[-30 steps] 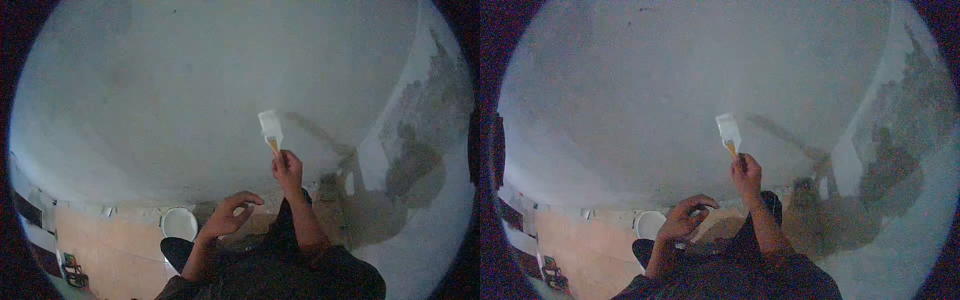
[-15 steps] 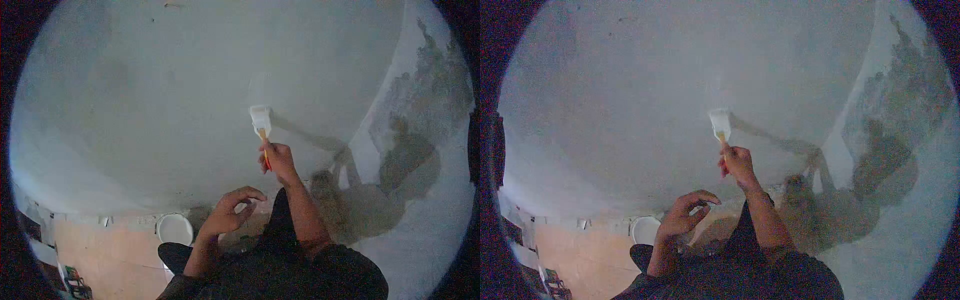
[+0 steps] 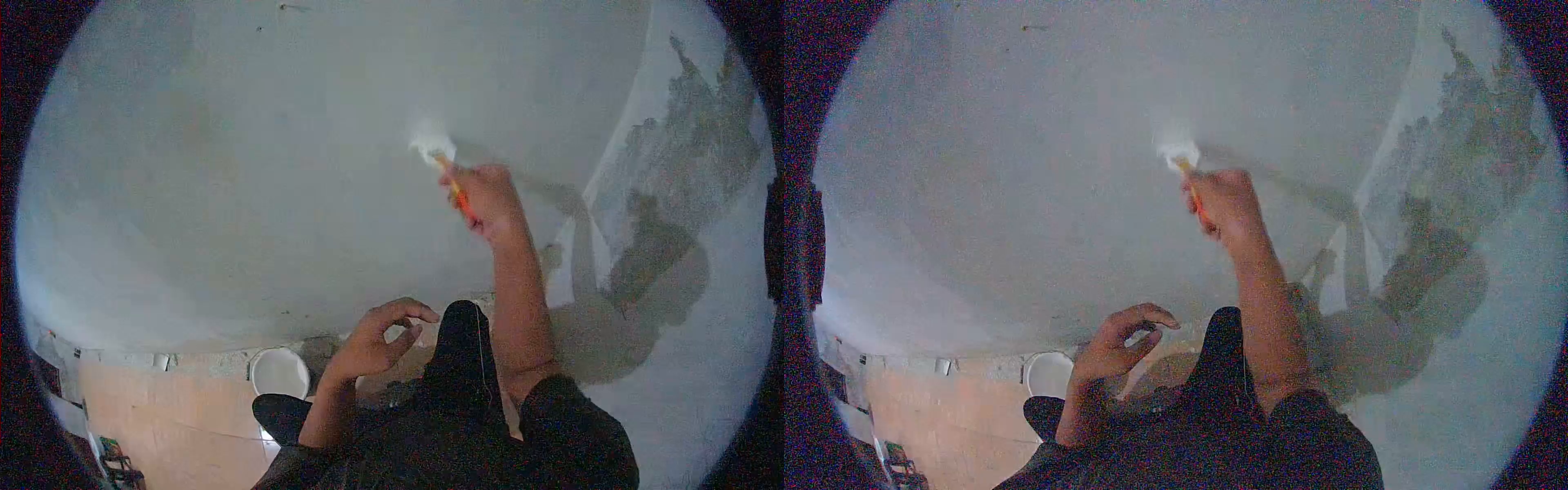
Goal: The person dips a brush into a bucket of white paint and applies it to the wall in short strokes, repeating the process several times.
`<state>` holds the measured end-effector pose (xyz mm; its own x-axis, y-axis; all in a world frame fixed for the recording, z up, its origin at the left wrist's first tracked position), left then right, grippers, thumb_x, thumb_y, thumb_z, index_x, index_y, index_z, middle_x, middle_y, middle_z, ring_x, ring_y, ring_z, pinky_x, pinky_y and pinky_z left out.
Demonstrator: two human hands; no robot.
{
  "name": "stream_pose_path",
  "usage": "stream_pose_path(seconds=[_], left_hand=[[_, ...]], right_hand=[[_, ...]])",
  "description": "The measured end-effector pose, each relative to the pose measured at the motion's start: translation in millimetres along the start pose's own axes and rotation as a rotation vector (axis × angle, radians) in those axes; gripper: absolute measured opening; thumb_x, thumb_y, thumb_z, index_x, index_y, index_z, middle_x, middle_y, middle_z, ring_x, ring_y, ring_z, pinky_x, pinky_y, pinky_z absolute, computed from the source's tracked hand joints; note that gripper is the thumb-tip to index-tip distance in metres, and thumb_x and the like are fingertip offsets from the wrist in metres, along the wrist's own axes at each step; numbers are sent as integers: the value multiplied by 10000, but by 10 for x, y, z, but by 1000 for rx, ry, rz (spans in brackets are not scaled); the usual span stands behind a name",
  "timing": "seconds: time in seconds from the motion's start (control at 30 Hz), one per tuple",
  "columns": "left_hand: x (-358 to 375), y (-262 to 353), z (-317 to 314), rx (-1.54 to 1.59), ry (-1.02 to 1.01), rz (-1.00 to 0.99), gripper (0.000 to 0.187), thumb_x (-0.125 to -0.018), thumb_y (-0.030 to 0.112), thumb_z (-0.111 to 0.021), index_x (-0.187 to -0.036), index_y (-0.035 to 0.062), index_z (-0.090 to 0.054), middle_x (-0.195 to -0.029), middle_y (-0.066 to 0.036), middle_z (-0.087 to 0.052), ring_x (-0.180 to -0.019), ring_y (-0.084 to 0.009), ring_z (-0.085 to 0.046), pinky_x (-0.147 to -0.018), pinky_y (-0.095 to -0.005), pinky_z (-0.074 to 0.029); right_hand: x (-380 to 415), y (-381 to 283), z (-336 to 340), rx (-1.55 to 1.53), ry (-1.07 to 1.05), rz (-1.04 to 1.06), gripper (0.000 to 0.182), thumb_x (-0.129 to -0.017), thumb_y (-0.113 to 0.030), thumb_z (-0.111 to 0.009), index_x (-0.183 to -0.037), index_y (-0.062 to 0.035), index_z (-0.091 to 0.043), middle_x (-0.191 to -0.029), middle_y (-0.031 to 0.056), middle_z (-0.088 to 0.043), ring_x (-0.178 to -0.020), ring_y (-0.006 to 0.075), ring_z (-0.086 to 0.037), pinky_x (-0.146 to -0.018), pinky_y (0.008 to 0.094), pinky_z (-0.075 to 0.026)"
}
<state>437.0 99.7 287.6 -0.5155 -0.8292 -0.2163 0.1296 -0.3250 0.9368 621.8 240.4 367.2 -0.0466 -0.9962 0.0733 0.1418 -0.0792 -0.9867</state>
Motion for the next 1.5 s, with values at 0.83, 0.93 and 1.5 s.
stream_pose_path(seconds=[0.83, 0.93, 1.5], left_hand=[[-66, -76, -92, -16, 73, -31, 323, -846, -86, -548, -1119, 71, -622, -1131, -81, -632, -1048, -218, -611, -862, -329, -482], [-67, -101, -118, -35, 45, 10, 326, -844, -84, -550, -1120, 74, -623, -1134, -86, -630, -1052, -224, -608, -867, -331, -478], [-139, -43, -80, -13, 52, -29, 305, -840, -98, -551, -1097, 47, -627, -1083, -102, -641, -1048, -221, -608, -892, -335, -479]], right_hand=[[133, 1969, -156, -154, 5, -200, 396, -896, -361, -626, -778, 16, -661, -568, 60, -570, -340, 124, -446, -323, 266, -319], [96, 1347, -97, 8, 71, -238, 340, -877, -339, -649, -783, -14, -676, -549, 38, -539, -364, 116, -430, -344, 279, -311], [-190, 1021, -264, -54, -18, 73, 360, -950, -306, -532, -825, 9, -653, -575, 89, -611, -358, 149, -526, -328, 301, -412]])
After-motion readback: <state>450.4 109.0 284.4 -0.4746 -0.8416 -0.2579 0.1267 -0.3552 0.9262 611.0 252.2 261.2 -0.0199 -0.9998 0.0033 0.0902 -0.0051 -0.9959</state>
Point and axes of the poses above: each hand's wrist, its own x-axis away from the middle knuckle, its own z-axis out of the back of the hand, y = z × x, the point moved 3 cm from there along -x, towards the middle knuckle
